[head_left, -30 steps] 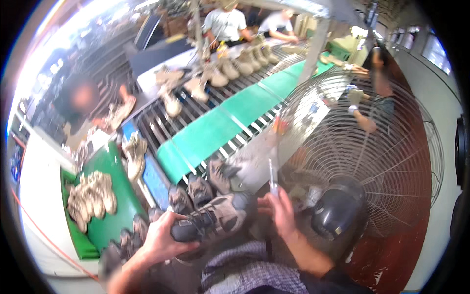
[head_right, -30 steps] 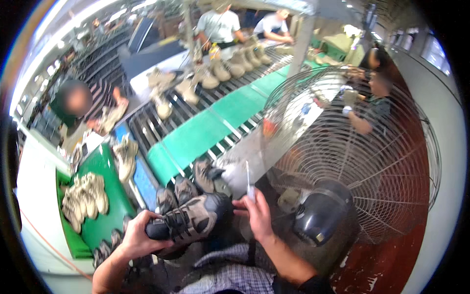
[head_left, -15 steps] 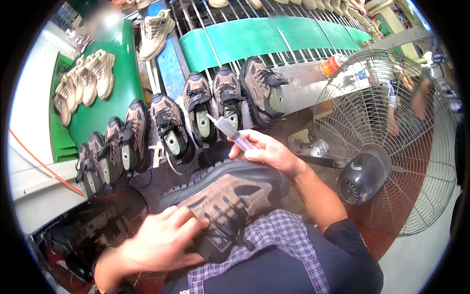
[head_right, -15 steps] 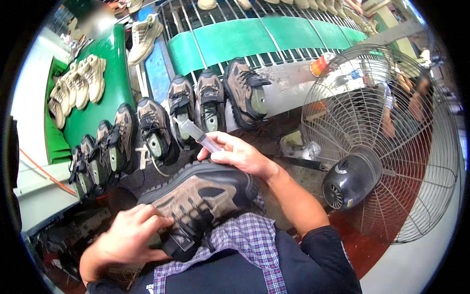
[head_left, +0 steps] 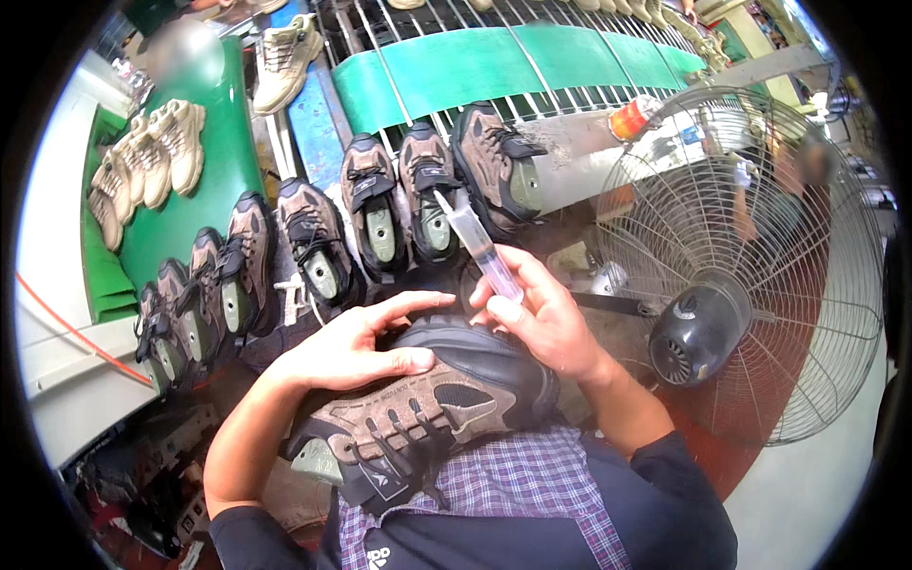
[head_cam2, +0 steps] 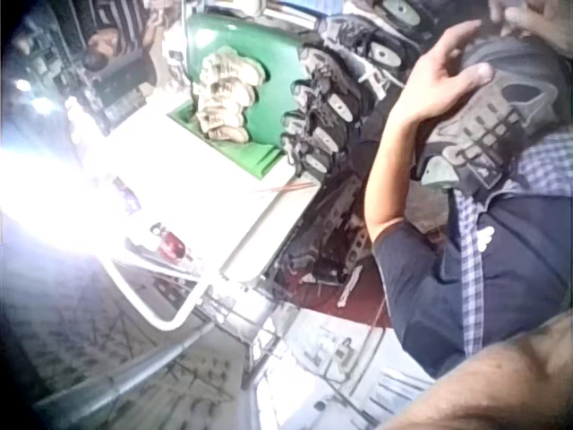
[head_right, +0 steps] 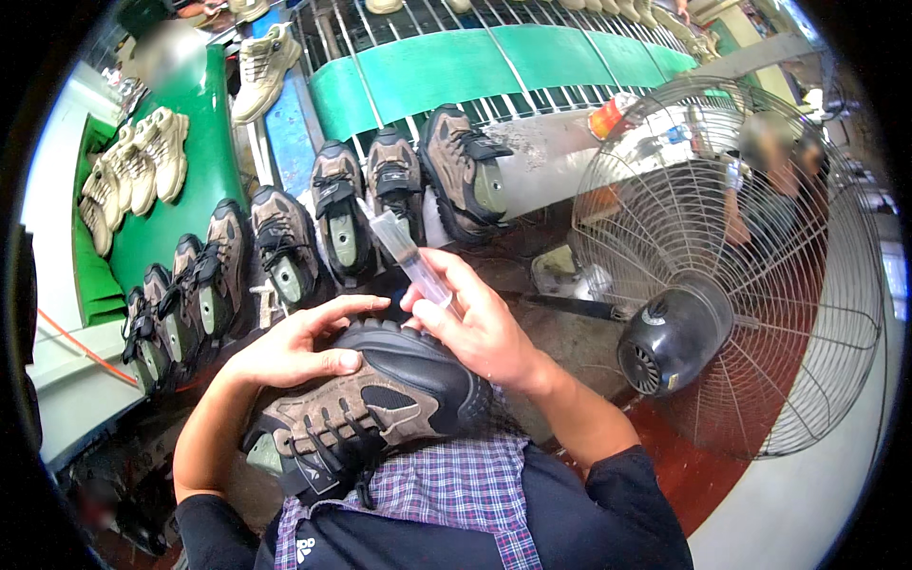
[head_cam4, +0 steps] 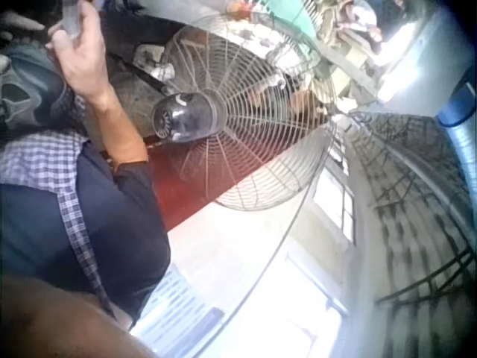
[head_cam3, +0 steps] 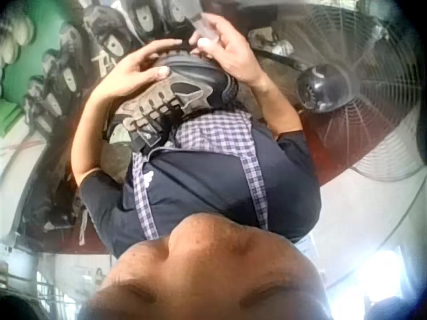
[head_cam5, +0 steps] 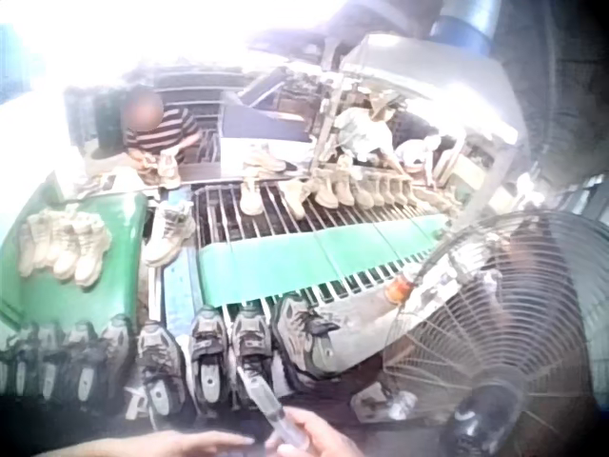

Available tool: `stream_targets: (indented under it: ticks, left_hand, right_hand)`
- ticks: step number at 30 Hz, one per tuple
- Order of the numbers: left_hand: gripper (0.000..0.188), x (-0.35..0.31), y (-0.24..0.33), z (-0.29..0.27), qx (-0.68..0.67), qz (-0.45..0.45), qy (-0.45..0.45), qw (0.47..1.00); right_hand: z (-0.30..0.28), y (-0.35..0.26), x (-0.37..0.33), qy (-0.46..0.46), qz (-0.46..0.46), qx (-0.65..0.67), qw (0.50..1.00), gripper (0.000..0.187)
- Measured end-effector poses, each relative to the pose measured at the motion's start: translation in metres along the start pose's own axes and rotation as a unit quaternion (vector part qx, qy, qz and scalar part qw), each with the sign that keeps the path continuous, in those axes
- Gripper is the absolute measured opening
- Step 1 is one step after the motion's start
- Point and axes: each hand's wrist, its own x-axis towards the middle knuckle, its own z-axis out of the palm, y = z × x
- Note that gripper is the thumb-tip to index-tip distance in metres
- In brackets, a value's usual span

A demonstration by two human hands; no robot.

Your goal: The person applies a liquid from a syringe along the seam of a shoe and then uses a flat tool to smooth the adhesive while working at a conveyor belt station.

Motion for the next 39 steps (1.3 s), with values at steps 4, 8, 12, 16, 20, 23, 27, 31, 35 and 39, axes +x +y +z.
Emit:
stream_targets:
  ticks: [4,8,12,16,20,23,27,31,35,39]
  left_hand:
    - [0.06,0.005,0.003,-0.008,0.071,-0.006,-0.012,0.997]
    - [0.05,0.03,0.03,-0.002,0.154,-0.079,-0.022,0.985]
    - [0.052,0.049,0.015,-0.001,0.151,-0.01,-0.076,0.986]
    - [0.05,0.071,0.036,-0.001,0.15,-0.054,-0.204,0.966]
    - [0.046,0.073,0.026,0.005,0.137,-0.031,-0.173,0.975]
    - [0.045,0.073,0.016,0.006,0.07,-0.054,-0.175,0.98]
    - [0.046,0.072,0.016,0.001,0.059,-0.067,-0.183,0.979]
    - [0.047,0.078,0.009,-0.003,0.03,-0.07,-0.21,0.975]
    - [0.048,0.083,0.01,0.001,0.047,-0.058,-0.226,0.971]
    - [0.051,0.089,0.01,0.004,0.077,-0.058,-0.239,0.966]
  right_hand:
    - [-0.002,-0.01,-0.035,0.117,0.014,-0.004,0.993,0.057]
    - [0.016,0.005,-0.053,0.149,-0.071,-0.055,0.985,0.059]
    - [0.019,-0.002,-0.054,0.161,-0.096,-0.083,0.979,0.059]
    - [0.012,0.006,-0.054,0.131,-0.103,-0.107,0.98,0.061]
    - [0.006,0.009,-0.056,0.142,-0.073,-0.119,0.98,0.06]
    - [0.003,-0.009,-0.058,0.156,-0.016,-0.126,0.98,0.056]
    - [-0.018,-0.042,-0.065,0.119,-0.036,-0.293,0.948,0.055]
    - [-0.023,-0.081,-0.083,0.056,0.011,-0.391,0.918,0.057]
    - [-0.017,-0.105,-0.089,0.034,0.043,-0.425,0.904,0.05]
    - [-0.011,-0.132,-0.077,-0.092,0.053,-0.559,0.823,0.051]
